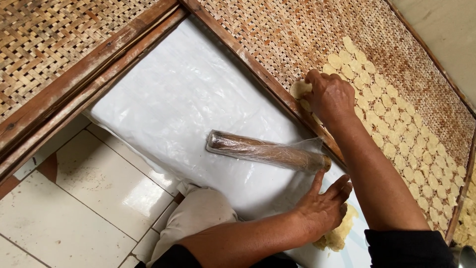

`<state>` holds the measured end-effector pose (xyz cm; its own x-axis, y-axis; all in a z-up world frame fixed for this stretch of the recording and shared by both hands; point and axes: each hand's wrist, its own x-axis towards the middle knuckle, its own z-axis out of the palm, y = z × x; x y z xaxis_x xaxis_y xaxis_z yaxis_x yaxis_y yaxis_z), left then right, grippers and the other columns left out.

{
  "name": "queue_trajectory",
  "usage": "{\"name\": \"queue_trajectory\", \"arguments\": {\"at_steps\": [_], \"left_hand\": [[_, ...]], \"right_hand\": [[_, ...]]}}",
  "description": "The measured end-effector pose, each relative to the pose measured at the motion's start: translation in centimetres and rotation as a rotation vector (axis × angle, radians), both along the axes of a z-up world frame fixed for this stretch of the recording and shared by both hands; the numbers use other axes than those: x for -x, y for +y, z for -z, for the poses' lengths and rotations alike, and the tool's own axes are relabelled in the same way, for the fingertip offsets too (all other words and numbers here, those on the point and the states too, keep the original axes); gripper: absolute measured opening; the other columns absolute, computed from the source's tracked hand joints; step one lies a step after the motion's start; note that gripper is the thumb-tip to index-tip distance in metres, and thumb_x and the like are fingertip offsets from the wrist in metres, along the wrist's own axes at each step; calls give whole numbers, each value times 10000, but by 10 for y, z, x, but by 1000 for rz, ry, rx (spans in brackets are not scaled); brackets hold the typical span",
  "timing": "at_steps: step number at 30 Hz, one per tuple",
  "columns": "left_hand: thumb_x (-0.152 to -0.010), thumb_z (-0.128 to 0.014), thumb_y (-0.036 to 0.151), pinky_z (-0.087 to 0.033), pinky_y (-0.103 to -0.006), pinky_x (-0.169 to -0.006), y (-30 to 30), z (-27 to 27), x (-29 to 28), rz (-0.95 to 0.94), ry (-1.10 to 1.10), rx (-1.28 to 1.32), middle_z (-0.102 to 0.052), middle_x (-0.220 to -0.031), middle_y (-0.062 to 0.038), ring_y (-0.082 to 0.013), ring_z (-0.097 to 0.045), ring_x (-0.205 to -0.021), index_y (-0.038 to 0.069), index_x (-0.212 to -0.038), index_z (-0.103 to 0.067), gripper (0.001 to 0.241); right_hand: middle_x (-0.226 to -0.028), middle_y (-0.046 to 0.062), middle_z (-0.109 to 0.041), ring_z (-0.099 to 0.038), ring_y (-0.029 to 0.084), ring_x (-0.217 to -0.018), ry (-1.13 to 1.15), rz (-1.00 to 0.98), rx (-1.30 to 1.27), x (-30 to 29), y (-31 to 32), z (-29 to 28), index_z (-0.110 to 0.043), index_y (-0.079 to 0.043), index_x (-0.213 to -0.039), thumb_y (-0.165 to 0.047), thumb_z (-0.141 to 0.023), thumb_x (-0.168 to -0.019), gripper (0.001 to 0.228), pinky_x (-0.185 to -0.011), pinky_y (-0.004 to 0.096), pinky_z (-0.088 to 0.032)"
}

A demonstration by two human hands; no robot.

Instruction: Flattening small pieces of dough into thin discs using a rolling pin and placing them onto a drying rack.

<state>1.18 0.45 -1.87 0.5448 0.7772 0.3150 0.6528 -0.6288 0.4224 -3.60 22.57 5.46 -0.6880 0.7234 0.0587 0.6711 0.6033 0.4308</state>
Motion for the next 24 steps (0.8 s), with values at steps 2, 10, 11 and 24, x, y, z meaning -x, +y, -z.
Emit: {"name": "queue_trajectory", "arguments": {"at_steps": [2, 10, 11, 24], "left_hand": [[-777, -710, 177, -30, -795, -1173, 0, -1, 1, 14, -4, 15, -293, -1628, -274, -411, -62, -1593, 21, -1258, -642, 511], [-761, -730, 174, -40, -793, -1172, 1, -2, 4, 17, 7, 43, -278, -1636, -272, -410, -41, -1594, 29, -1259, -649, 525], [-759, -732, 174, -41, -792, -1172, 1, -2, 4, 16, 11, 47, -276, -1637, -271, -409, -41, -1594, 32, -1258, -651, 524], [-743, -763, 113, -6, -779, -1179, 3, -32, 31, 70, 157, 133, -191, -1673, -262, -408, -29, -1581, 88, -1076, -754, 334]], "right_hand": [[-919, 15, -758, -716, 207, -744, -16, 46, 38, -2, 1, -1, -691, -198, -1031, -299, -819, -880, 223, -600, 390, -578], [-893, -10, -735, -688, 167, -693, -80, 34, -9, -3, 2, 1, -726, -212, -997, -281, -761, -926, 105, -545, 329, -556], [-904, -12, -735, -687, 160, -689, -94, 19, -35, -4, 2, 1, -735, -218, -1014, -272, -751, -930, 101, -540, 322, -556], [-1040, -23, -749, -613, 62, -655, -298, -32, -242, -15, 6, -4, -768, -257, -962, -264, -673, -988, 100, -443, 214, -511]]}}
